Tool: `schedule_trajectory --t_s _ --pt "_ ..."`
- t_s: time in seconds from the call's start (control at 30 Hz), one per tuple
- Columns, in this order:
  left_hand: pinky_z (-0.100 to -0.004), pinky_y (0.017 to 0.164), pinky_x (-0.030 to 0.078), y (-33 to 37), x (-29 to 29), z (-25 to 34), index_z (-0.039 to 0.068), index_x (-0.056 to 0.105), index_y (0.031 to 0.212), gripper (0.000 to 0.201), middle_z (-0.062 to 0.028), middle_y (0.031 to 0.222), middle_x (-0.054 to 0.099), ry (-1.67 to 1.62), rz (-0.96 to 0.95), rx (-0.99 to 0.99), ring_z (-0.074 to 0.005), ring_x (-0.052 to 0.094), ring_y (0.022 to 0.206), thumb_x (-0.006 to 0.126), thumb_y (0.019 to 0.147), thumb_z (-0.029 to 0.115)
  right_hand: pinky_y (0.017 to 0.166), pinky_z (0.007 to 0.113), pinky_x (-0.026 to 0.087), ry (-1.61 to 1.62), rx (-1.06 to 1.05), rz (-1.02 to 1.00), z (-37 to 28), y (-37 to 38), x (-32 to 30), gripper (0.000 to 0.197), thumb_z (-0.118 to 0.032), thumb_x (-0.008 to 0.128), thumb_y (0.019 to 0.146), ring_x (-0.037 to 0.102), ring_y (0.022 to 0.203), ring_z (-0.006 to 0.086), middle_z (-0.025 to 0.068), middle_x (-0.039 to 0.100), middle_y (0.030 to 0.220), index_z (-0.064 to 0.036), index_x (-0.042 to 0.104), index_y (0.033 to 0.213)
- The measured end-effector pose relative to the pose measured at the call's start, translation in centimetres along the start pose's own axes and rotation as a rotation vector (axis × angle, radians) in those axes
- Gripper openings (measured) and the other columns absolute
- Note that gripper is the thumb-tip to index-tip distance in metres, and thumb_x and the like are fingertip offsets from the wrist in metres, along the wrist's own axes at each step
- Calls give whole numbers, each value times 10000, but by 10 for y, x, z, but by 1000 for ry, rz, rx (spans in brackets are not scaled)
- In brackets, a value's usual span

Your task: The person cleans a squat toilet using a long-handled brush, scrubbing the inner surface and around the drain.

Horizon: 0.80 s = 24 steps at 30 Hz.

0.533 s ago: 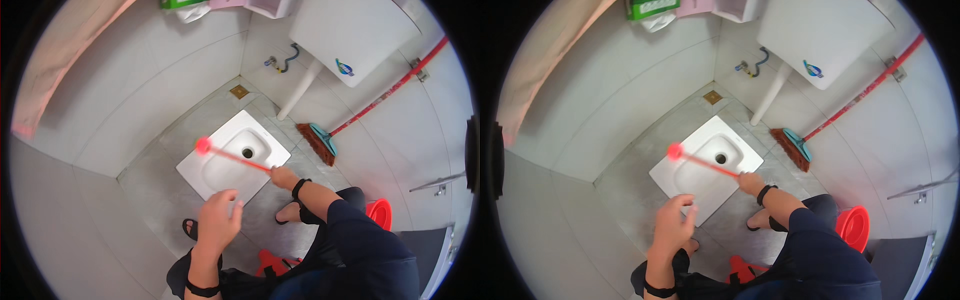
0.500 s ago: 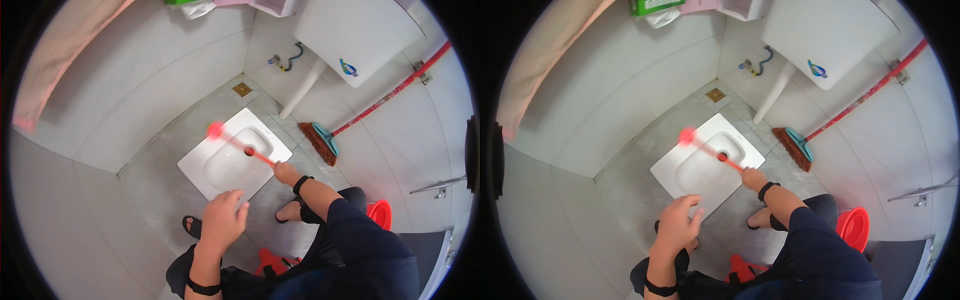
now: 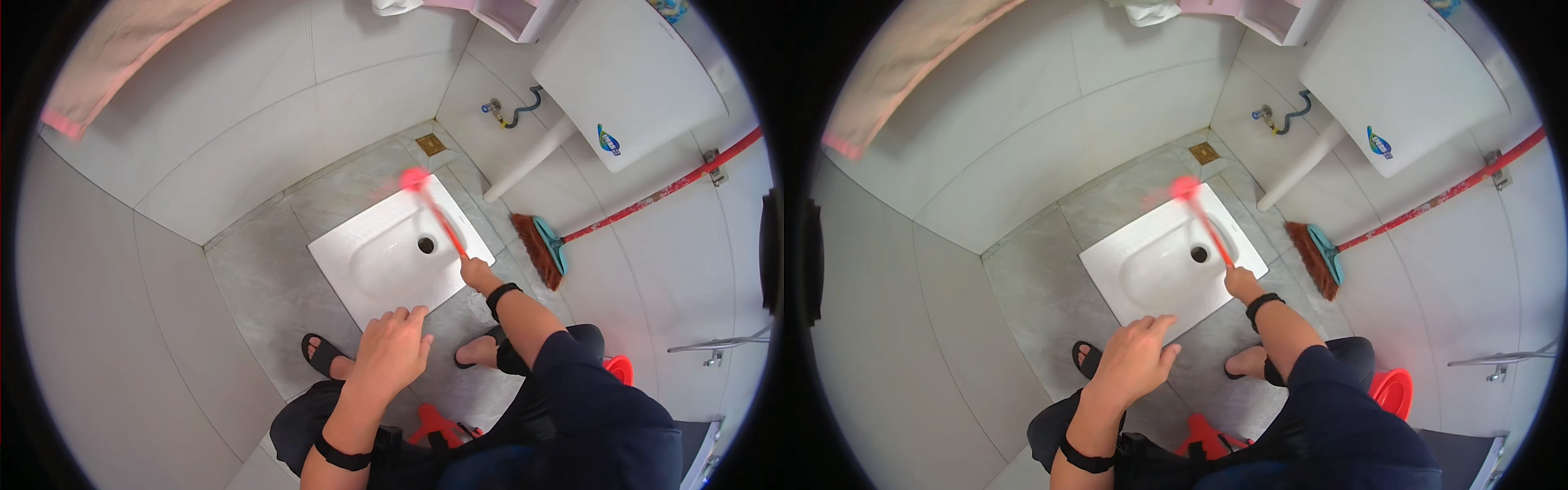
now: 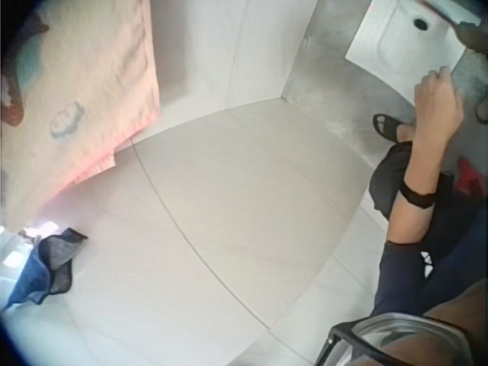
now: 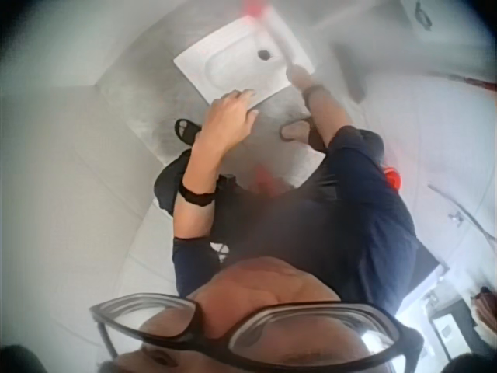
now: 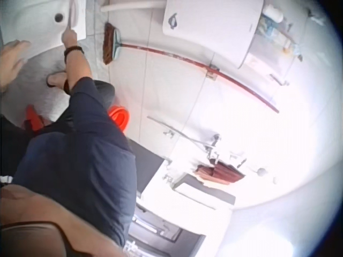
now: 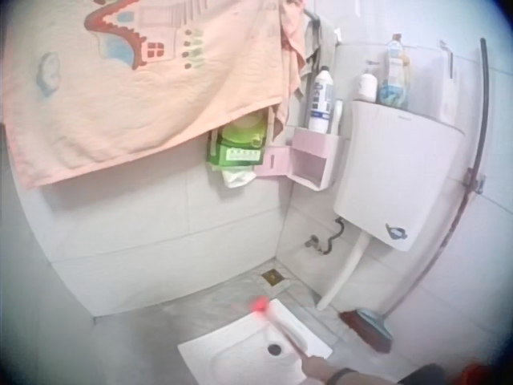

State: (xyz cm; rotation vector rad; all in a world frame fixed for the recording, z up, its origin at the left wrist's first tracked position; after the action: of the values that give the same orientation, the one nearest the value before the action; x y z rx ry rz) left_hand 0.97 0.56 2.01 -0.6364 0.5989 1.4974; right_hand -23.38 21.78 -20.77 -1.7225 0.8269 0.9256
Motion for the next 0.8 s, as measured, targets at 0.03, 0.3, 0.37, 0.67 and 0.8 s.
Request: schedule_trajectory --t_s 0.03,0.3,0.37,0.67,0.8 --pt "-420 706 478 0 2 -2 13 576 1088 334 -147 855 623 52 -7 5 -316 619 810 673 806 162 667 531 524 -2 -7 0 -11 6 -2 483 -376 377 989 660 747 425 260 658 799 53 594 957" --pt "-441 812 481 -2 -8 5 11 571 1154 353 -191 950 640 -39 -41 -19 -374 608 910 648 839 150 808 521 507 -278 -209 21 12 9 -9 540 -389 330 1005 644 872 445 281 659 895 47 639 931" --pt "-442 807 482 1 -4 6 10 569 1156 355 -193 947 640 -52 -38 -1 -375 608 907 647 840 150 756 525 518 -125 33 35 24 24 -34 523 -365 325 1005 652 824 430 271 661 873 48 643 971" --pt "-443 812 476 -9 -2 -3 9 559 1153 363 -187 955 637 -26 -34 -22 -367 612 904 650 831 150 730 497 542 -320 -351 -20 -39 -37 8 554 -383 305 1014 662 778 425 226 672 807 22 644 848" --pt "-446 811 473 5 1 9 19 552 1172 381 -183 953 632 -10 -31 -5 -366 613 904 647 832 162 665 491 556 -260 -175 115 9 -12 3 595 -423 321 1013 671 751 411 240 669 789 52 645 857"
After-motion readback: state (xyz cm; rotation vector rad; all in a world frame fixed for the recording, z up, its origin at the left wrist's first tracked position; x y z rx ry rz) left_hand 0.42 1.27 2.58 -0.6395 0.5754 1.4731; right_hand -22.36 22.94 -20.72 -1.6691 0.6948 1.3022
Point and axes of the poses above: each hand's wrist, its own y-axis towards the middle knuckle, its own x-axis out of the palm, z = x × y, the point moved 1 cm from there along y, towards the middle knuckle
